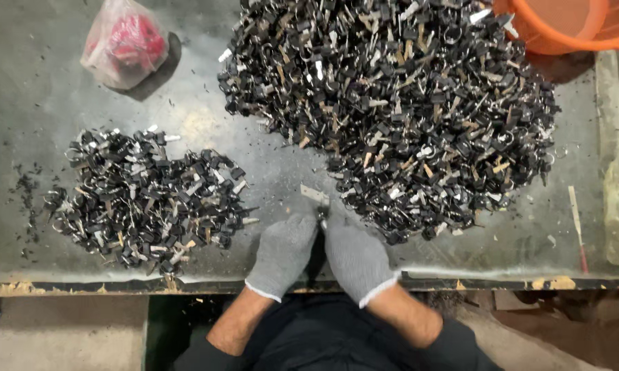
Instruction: The person, wearing gray work gloves, picks small black metal lock components one at a time from a large pile on a work table and places them into a smaller sorted pile to the left. The repetitive pick-and-place sorting continues throughout the episode.
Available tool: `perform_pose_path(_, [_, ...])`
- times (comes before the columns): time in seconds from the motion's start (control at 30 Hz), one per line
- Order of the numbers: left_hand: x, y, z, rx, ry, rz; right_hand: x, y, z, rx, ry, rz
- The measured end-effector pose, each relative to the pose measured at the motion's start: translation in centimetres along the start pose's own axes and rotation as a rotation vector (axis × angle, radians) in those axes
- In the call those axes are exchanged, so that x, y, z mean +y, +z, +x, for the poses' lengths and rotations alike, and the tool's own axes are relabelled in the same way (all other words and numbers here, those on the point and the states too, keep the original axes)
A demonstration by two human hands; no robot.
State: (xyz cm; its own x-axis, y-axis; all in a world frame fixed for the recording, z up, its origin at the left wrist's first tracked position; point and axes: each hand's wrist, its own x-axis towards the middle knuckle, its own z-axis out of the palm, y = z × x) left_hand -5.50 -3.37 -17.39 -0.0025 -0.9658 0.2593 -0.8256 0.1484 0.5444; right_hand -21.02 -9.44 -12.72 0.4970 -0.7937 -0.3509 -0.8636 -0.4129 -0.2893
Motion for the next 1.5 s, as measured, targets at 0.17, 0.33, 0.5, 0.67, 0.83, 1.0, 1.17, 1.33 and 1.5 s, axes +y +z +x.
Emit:
perform_pose_path(0.17, [0.2,-0.2,0.2,0.007,0.014,-0.026,1.8,0.3,0.3,-0.064,-0.076,0.092])
perform_pose_path(0.33, [1.0,-0.6,-0.1,0.007,-0.058,-0.008,1.5,1.0,-0.3,0.162,-0.165,0.075])
perform_pose_path(0.5, [0.2,-0.4,-0.4,0.012,-0.095,-0.047,1.0,1.4,-1.5,0.19,-0.189,-0.144])
perform_pose_path(0.67, [-0.2,0.0,-0.7,-0.066,-0.052,-0.027,-0.7,2.6,-1.6,0.408,-0.157,-0.29])
perform_pose_path(0.83, [0.4,-1.0,-0.5,-0.024,-0.038,-0.054,0.7,-0.2,0.6,-0.143,-0.188,0.092])
perform_pose_path(1.0, [0.8,-1.7,0.1,0.019,-0.208,-0.076,1.8,-1.9,1.0,-0.078,-0.154,0.419])
perform_pose_path(1.17, [1.5,-1.0,-0.9,-0.006,-0.134,0.151,0.2,-0.1,-1.1,0.151,-0.142,0.186])
perform_pose_path(1.33, [1.9,-1.1,-0.8,0.042,-0.215,0.104,1.0,-0.2,-1.9,-0.052,-0.051,0.034])
perform_pose_path(1.5, [2.1,-1.5,-0.4,0.054,-0.216,-0.116,1.5,1.8,-2.2,0.218,-0.256,-0.077])
